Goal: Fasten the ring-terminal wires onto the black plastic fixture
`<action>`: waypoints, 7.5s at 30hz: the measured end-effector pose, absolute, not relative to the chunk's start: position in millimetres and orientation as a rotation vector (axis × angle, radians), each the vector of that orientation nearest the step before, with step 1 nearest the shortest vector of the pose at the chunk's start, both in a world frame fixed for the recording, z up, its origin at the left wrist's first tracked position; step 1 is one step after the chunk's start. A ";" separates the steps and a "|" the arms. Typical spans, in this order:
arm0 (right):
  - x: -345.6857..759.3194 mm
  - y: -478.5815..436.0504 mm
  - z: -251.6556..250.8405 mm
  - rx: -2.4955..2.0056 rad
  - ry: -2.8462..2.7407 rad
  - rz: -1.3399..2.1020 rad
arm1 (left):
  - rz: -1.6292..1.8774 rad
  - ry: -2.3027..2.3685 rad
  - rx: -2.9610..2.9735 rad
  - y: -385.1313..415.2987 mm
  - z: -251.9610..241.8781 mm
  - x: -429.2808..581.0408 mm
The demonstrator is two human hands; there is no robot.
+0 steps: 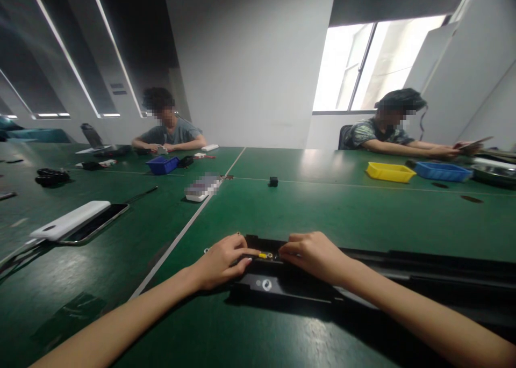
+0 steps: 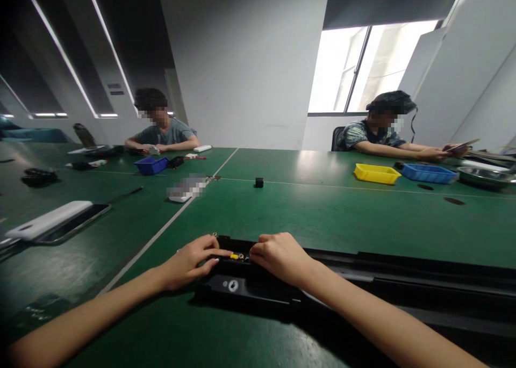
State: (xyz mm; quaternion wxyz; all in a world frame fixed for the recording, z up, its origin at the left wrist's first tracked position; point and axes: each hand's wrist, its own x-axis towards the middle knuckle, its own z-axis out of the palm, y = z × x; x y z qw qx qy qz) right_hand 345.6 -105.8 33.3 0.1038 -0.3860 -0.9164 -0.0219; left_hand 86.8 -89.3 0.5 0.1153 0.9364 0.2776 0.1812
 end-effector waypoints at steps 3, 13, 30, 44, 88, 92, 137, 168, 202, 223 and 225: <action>345.2 -106.3 34.3 -1.148 -2.703 -0.048 | 0.532 0.812 2.749 -89.0 0.0 86.6; 344.7 -106.2 34.3 -1.155 -2.703 -0.052 | 0.520 0.808 2.745 -87.4 -2.8 86.1; 343.8 -106.7 35.5 -1.218 -2.689 -0.108 | 0.504 0.820 2.748 -87.9 -1.7 86.8; 344.6 -106.1 33.3 -1.221 -2.697 -0.117 | 0.489 0.820 2.748 -88.4 -1.0 86.8; 345.1 -106.4 33.6 -1.171 -2.693 -0.032 | 0.505 0.835 2.756 -91.0 1.3 86.8; 345.6 -105.8 32.0 -1.170 -2.693 -0.042 | 0.517 0.844 2.772 -90.7 -0.3 85.9; 344.7 -105.6 33.0 -1.200 -2.700 -0.045 | 0.565 0.801 2.795 -91.8 2.9 86.2; 345.3 -106.1 33.6 -1.198 -2.704 -0.031 | 0.574 0.794 2.773 -92.2 3.6 86.5; 345.4 -107.2 34.8 -1.199 -2.701 -0.026 | 0.555 0.792 2.763 -92.6 5.1 86.4; 344.4 -107.4 36.5 -1.203 -2.702 -0.021 | 0.579 0.775 2.776 -92.0 6.0 86.3; 344.3 -107.4 35.9 -1.201 -2.700 -0.025 | 0.582 0.772 2.768 -92.4 6.4 86.4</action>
